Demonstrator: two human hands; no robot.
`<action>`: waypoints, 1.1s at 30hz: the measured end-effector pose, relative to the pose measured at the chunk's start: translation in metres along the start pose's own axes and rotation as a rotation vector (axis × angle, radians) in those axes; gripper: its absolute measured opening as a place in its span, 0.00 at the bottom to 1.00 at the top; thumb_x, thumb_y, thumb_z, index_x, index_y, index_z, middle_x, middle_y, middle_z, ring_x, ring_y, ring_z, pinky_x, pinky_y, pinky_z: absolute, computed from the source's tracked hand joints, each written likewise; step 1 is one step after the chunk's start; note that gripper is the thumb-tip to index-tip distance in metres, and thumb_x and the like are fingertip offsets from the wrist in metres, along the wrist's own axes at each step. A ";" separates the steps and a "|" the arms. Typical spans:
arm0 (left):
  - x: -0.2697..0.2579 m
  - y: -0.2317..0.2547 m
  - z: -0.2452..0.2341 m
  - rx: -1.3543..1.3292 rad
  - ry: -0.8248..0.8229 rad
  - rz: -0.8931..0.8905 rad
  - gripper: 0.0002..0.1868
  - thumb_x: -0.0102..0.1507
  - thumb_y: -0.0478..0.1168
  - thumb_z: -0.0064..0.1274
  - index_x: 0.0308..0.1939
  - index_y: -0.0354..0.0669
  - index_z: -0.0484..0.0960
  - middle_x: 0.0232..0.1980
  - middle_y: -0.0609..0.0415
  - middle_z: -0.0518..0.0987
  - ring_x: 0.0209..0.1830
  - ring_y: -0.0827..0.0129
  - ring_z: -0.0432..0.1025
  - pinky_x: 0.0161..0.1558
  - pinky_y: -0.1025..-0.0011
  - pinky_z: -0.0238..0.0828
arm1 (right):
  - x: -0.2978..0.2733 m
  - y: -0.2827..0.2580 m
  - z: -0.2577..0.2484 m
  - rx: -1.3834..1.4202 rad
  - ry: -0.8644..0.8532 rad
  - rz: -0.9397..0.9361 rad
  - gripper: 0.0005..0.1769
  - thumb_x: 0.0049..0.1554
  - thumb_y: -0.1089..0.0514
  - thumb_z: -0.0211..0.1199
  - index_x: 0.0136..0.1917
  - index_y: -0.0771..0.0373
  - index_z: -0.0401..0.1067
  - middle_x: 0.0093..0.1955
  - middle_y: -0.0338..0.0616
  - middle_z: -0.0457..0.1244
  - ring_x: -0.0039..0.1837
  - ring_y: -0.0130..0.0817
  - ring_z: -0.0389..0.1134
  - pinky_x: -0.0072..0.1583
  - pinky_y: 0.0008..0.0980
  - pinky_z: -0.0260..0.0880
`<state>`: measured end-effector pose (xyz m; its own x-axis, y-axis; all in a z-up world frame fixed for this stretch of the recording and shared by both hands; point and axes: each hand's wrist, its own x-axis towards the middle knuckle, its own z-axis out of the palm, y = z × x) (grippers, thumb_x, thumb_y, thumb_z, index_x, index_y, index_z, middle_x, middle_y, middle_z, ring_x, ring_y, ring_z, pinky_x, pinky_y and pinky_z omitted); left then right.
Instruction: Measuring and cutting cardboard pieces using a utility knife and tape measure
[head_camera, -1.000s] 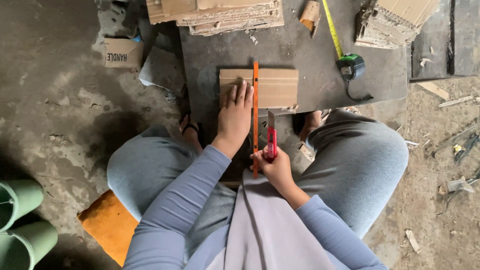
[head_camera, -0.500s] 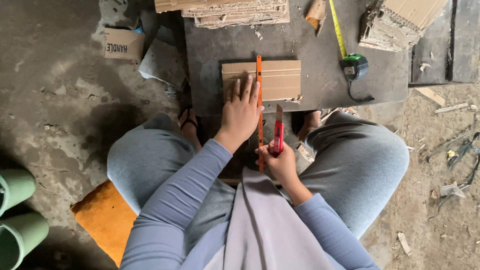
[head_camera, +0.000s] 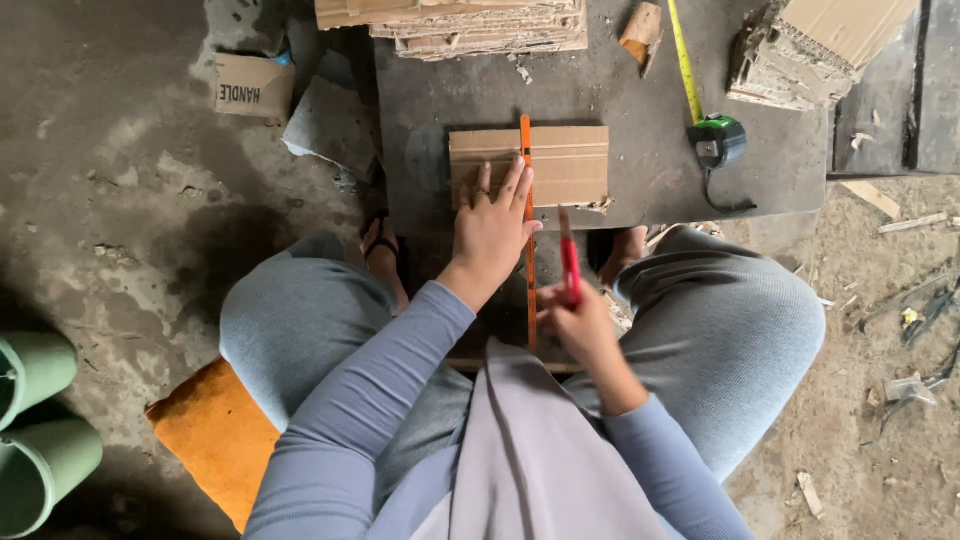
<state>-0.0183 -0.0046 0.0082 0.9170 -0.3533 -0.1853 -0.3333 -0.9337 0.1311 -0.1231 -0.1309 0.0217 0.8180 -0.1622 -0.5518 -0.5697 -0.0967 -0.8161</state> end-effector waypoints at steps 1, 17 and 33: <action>0.001 0.001 0.001 0.002 0.008 -0.002 0.35 0.60 0.59 0.34 0.65 0.49 0.48 0.69 0.57 0.44 0.64 0.47 0.47 0.57 0.47 0.49 | 0.005 -0.025 -0.017 0.000 -0.001 -0.009 0.05 0.46 0.68 0.55 0.39 0.69 0.63 0.36 0.57 0.63 0.35 0.44 0.67 0.33 0.35 0.69; 0.007 0.013 0.001 0.183 -0.097 -0.073 0.37 0.59 0.60 0.31 0.65 0.46 0.42 0.68 0.57 0.39 0.64 0.44 0.44 0.56 0.50 0.50 | 0.110 -0.103 -0.152 -0.907 0.398 -0.386 0.13 0.48 0.50 0.65 0.33 0.57 0.65 0.27 0.36 0.56 0.31 0.29 0.53 0.34 0.30 0.51; 0.017 0.021 0.020 0.216 -0.173 -0.126 0.36 0.61 0.58 0.27 0.65 0.44 0.35 0.68 0.53 0.33 0.65 0.42 0.41 0.58 0.53 0.48 | 0.048 -0.152 -0.101 -0.887 -0.246 -0.878 0.20 0.47 0.62 0.61 0.54 0.68 0.67 0.44 0.51 0.62 0.44 0.39 0.61 0.46 0.34 0.62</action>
<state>-0.0146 -0.0317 -0.0115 0.9090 -0.2217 -0.3531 -0.2755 -0.9550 -0.1097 -0.0053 -0.2235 0.1367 0.8845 0.4661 0.0187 0.3892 -0.7154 -0.5803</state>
